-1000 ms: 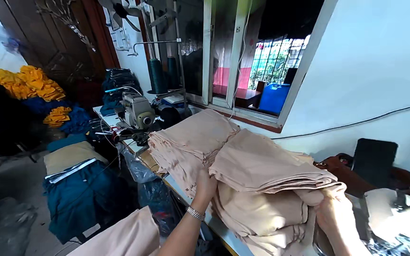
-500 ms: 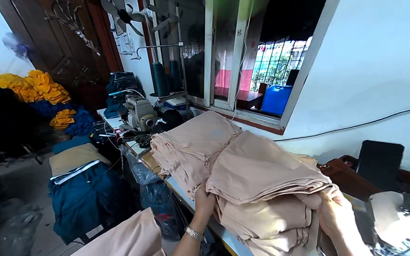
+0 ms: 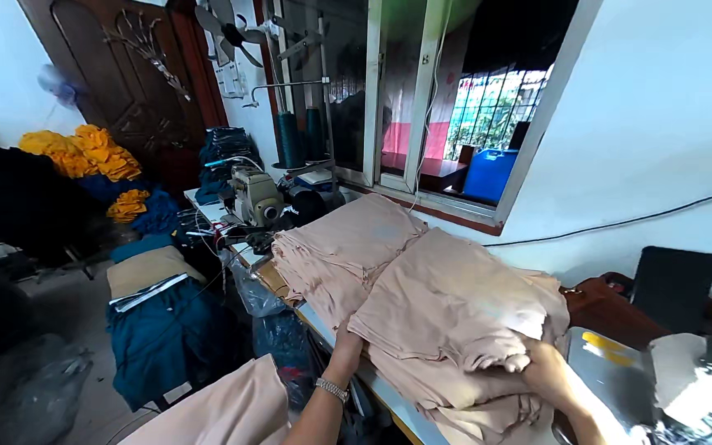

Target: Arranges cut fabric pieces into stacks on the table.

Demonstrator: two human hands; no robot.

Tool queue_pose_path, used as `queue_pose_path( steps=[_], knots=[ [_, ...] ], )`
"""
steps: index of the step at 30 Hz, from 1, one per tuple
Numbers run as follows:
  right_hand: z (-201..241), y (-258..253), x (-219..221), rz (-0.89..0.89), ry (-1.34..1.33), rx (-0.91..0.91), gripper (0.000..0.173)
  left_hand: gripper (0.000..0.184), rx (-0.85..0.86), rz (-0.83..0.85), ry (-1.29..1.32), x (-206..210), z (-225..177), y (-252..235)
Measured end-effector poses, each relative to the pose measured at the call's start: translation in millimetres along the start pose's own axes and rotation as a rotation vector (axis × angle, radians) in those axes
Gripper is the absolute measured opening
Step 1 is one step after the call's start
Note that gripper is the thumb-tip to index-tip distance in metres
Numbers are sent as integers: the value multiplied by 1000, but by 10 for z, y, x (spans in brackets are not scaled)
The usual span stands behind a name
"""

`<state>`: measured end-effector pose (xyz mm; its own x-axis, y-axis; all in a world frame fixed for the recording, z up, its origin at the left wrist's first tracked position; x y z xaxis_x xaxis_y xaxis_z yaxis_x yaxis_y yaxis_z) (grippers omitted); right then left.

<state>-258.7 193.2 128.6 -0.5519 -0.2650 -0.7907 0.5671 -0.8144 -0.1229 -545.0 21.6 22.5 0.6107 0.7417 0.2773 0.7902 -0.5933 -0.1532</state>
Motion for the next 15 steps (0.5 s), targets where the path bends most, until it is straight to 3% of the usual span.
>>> queue_pose_path(
  steps=[1,3,10,15],
  knots=[
    [-18,20,-107,-96,-75,27,22,35,-3,-1,17,0,7,8],
    [-66,50,-274,-241,-208,78,17,33,-14,-36,67,0,19,27],
    [-71,48,-297,-295,-278,52,18,21,-181,-193,302,72,-49,90],
    [-114,31,-361,-352,-291,100,24,25,-68,21,158,451,-663,15]
  ],
)
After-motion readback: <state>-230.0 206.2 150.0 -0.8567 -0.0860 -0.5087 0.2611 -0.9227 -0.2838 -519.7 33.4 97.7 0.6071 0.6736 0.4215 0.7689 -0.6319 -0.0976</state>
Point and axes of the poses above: each hand's wrist, its own y-axis away from the middle knuckle, its own x-axis out of the palm, z = x × y, the point moved 9 cm from there along -y, towards the middle knuckle, and after that the axes turned 11 degrees about x, right-handed, at the moved point
